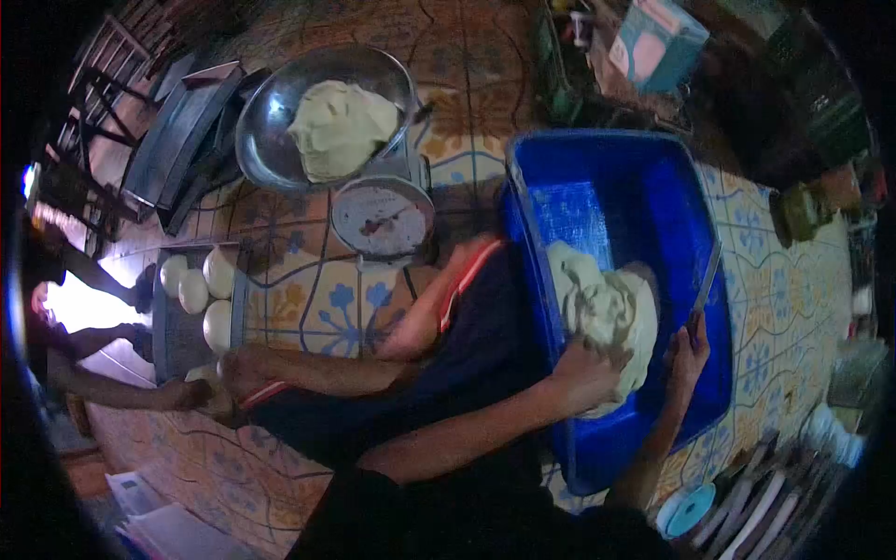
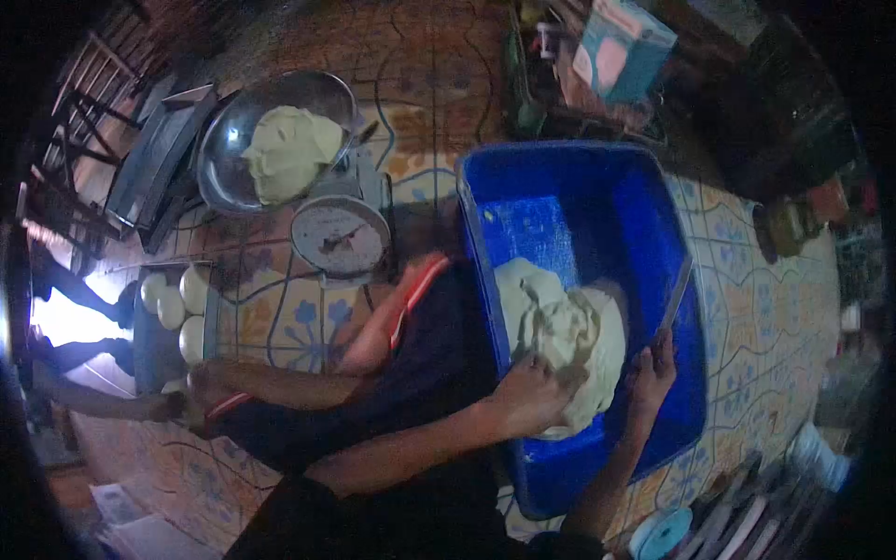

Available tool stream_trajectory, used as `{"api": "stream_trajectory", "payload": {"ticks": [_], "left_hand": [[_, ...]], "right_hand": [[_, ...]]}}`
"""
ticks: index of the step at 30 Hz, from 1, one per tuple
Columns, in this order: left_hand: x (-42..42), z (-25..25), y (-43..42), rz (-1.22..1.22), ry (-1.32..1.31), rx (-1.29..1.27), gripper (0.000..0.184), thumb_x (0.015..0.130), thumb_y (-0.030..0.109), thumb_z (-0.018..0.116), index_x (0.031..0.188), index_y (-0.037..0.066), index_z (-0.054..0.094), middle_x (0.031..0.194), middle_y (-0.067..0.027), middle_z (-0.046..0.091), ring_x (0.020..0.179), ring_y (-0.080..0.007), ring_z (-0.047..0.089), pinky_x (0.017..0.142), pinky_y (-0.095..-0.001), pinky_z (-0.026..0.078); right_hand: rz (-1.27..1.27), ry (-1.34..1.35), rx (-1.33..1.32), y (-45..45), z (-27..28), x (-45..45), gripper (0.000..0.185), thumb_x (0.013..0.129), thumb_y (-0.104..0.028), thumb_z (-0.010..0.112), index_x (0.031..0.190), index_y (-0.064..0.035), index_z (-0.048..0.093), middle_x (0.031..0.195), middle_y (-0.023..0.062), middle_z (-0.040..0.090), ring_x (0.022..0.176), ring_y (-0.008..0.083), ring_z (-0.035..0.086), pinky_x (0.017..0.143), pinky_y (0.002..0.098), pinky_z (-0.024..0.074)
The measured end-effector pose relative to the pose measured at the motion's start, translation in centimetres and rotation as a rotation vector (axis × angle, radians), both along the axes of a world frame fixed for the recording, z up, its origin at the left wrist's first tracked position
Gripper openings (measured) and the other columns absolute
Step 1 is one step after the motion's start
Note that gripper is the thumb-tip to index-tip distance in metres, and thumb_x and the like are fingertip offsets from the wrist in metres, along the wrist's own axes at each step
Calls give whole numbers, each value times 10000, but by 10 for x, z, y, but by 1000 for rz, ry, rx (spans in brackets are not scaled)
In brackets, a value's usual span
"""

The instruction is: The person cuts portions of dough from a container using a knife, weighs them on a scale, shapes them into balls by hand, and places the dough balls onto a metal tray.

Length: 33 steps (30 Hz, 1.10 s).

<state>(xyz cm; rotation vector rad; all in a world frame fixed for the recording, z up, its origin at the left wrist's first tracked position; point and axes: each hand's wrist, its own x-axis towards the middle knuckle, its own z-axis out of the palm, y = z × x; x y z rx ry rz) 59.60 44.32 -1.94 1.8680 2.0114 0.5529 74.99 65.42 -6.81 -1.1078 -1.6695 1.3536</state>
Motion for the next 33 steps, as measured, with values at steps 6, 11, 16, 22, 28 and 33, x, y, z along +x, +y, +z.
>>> {"api": "stream_trajectory", "payload": {"ticks": [6,11,16,22,28,33], "left_hand": [[-24,-13,-4,176,146,210,363,777,264,606,1022,-3,611,845,-151,656,922,-279,596,894,-403,393],[-27,-7,-6,80,54,-8,242,798,182,590,937,-10,631,822,-136,655,867,-237,621,862,-371,412],[-60,15,-37,216,-360,479,219,795,130,619,986,24,636,884,-128,634,866,-283,613,818,-406,442],[-236,110,-150,953,-37,775,302,826,27,567,1127,36,584,998,-160,627,747,-201,627,656,-348,506],[-368,75,-191,999,368,271,347,714,116,647,1056,61,621,945,-181,649,846,-353,636,724,-421,511],[-357,95,-183,1014,332,615,235,713,79,614,946,54,627,871,-166,641,803,-373,618,663,-433,484]], "right_hand": [[111,-75,48,-25,36,-40,507,894,-47,551,1380,-78,411,792,-32,489,625,37,428,498,187,350],[218,-135,246,-28,24,-40,494,897,-22,528,1375,-60,409,915,6,559,636,43,434,518,195,373],[200,-156,143,-28,18,-44,483,899,-9,507,1371,-44,409,1057,43,587,654,61,451,549,217,410],[419,-83,273,-68,27,-102,482,944,-142,503,1395,-34,370,762,-2,516,567,54,393,487,214,360],[884,65,339,-165,120,-280,451,903,-37,472,1350,-20,413,1108,128,607,839,170,586,790,299,482],[919,114,590,-223,123,-445,448,815,-79,538,1245,35,486,1011,266,619,920,397,613,802,401,479]]}}
